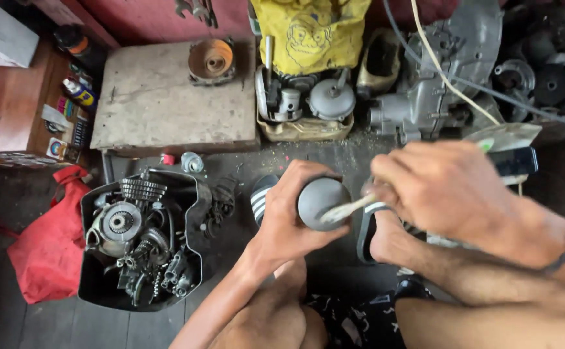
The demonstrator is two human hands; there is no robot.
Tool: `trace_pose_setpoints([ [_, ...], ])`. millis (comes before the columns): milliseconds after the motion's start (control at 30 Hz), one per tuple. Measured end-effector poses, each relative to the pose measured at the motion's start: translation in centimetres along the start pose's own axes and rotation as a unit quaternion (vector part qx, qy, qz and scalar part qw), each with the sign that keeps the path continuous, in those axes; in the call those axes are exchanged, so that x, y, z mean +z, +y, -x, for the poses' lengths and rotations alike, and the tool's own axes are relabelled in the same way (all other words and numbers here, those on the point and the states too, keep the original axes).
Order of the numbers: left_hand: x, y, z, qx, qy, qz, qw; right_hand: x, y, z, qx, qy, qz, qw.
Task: Cleaning a motorcycle piston using a small brush to remove grime.
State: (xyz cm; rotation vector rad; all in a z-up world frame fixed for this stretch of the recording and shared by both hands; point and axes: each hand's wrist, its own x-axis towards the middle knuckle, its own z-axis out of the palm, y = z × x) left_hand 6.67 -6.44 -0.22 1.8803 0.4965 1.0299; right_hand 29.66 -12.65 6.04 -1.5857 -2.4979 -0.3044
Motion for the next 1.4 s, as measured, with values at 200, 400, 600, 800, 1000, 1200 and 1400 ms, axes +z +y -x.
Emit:
trace_pose_setpoints([
  [200, -0.2, 0.1, 0.1, -0.007, 0.078, -0.012, 0.997, -2.4, -0.9, 0.0, -0.054, -0.028, -0.050, 0.997],
  [400, -0.5, 0.0, 0.4, -0.007, 0.060, -0.002, 0.998, -5.3, -3.9, -1.1, -0.014, -0.032, -0.181, 0.983],
  [600, -0.3, -0.2, 0.4, 0.019, 0.013, 0.013, 1.000, -3.8, -3.3, 0.6, -0.028, 0.004, -0.104, 0.994],
  [800, -0.4, -0.2, 0.4, 0.029, -0.007, 0.000, 1.000, -4.2, -3.0, -0.2, -0.151, -0.009, -0.112, 0.982],
  [1000, -0.6, -0.2, 0.4, 0.039, -0.025, 0.005, 0.999, -4.5, -3.3, 0.3, -0.085, -0.064, -0.165, 0.981],
  [1200, -0.6, 0.5, 0.3, 0.054, -0.027, -0.006, 0.998, -4.7, -3.7, 0.7, -0.080, -0.073, -0.135, 0.985],
  [1400, -0.7, 0.4, 0.2, 0.069, -0.043, -0.006, 0.997, -3.9, -3.7, 1.3, -0.109, -0.059, -0.061, 0.990],
])
